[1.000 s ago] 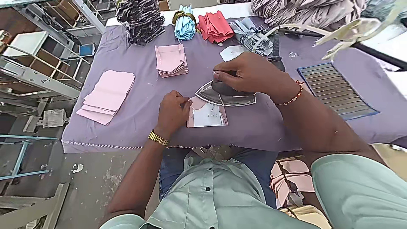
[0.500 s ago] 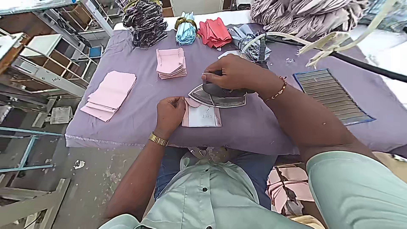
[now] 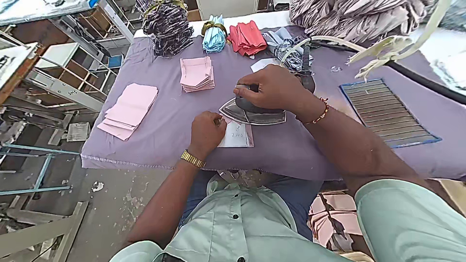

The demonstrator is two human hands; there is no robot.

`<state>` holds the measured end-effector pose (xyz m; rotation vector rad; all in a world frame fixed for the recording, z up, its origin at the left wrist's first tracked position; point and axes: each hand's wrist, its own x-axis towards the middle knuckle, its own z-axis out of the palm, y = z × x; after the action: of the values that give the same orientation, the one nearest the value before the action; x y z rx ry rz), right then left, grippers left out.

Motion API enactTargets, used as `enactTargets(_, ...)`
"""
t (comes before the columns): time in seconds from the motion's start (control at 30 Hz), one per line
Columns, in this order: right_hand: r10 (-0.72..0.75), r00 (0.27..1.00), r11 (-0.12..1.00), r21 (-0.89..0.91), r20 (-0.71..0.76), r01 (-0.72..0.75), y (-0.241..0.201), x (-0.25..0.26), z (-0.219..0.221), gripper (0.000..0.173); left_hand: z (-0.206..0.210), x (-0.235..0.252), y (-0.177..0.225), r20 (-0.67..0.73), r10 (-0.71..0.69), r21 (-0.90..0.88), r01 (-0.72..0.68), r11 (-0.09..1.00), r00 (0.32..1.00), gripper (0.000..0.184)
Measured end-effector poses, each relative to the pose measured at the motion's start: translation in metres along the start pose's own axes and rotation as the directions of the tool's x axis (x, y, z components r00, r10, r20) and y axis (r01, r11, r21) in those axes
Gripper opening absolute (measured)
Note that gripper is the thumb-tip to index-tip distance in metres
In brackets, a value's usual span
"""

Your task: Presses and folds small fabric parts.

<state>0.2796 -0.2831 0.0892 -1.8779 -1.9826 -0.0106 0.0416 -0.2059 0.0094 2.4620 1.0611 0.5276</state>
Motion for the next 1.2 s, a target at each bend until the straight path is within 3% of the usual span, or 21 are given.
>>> enactTargets(0.13, -0.017, 0.995, 0.986, 0.164, -0.102, 0.033, 0.003, 0.004, 0.001, 0.037, -0.006, -0.016, 0.002, 0.044, 0.163, -0.009, -0.163, 0.987, 0.986, 0.026)
enactTargets(0.3, -0.221, 0.949, 0.936, 0.223, -0.225, 0.271, -0.002, 0.015, 0.008, 0.027, -0.009, -0.043, 0.007, 0.068, 0.219, 0.027, -0.221, 0.975, 0.973, 0.030)
enactTargets(0.4, -0.299, 0.946, 0.953, 0.013, -0.122, 0.303, -0.010, 0.022, 0.017, 0.036, 0.005, -0.052, 0.001, -0.085, 0.270, 0.026, -0.269, 0.963, 0.959, 0.025)
enactTargets(0.47, -0.304, 0.950, 0.953, -0.026, -0.065, 0.303, -0.013, 0.028, 0.017, 0.038, 0.012, -0.056, -0.004, -0.177, 0.301, 0.001, -0.305, 0.952, 0.937, 0.025)
enactTargets(0.6, -0.345, 0.938, 0.938, 0.006, -0.007, 0.345, -0.011, 0.032, 0.015, 0.046, 0.004, -0.076, -0.008, -0.187, 0.215, -0.067, -0.231, 0.971, 0.959, 0.045)
enactTargets(0.67, -0.362, 0.932, 0.932, 0.021, 0.010, 0.361, -0.011, 0.032, 0.015, 0.049, -0.004, -0.085, -0.014, -0.153, 0.188, -0.086, -0.202, 0.976, 0.970, 0.039)
enactTargets(0.83, -0.465, 0.885, 0.856, 0.264, 0.022, 0.444, -0.008, 0.049, 0.018, 0.038, -0.009, -0.093, -0.018, -0.082, 0.267, -0.024, -0.270, 0.963, 0.960, 0.028)
enactTargets(1.0, -0.644, 0.761, 0.669, 0.540, 0.078, 0.511, -0.013, 0.062, 0.021, 0.032, -0.006, -0.101, -0.026, -0.101, 0.363, -0.002, -0.365, 0.931, 0.926, 0.029)
enactTargets(1.1, -0.676, 0.716, 0.654, 0.588, 0.174, 0.475, -0.021, 0.064, 0.022, 0.029, -0.007, -0.106, -0.034, -0.124, 0.369, -0.031, -0.376, 0.926, 0.921, 0.025)
enactTargets(1.2, -0.665, 0.715, 0.697, 0.523, 0.215, 0.491, -0.025, 0.063, 0.021, 0.031, -0.016, -0.102, -0.049, -0.211, 0.300, -0.136, -0.332, 0.934, 0.930, 0.017)
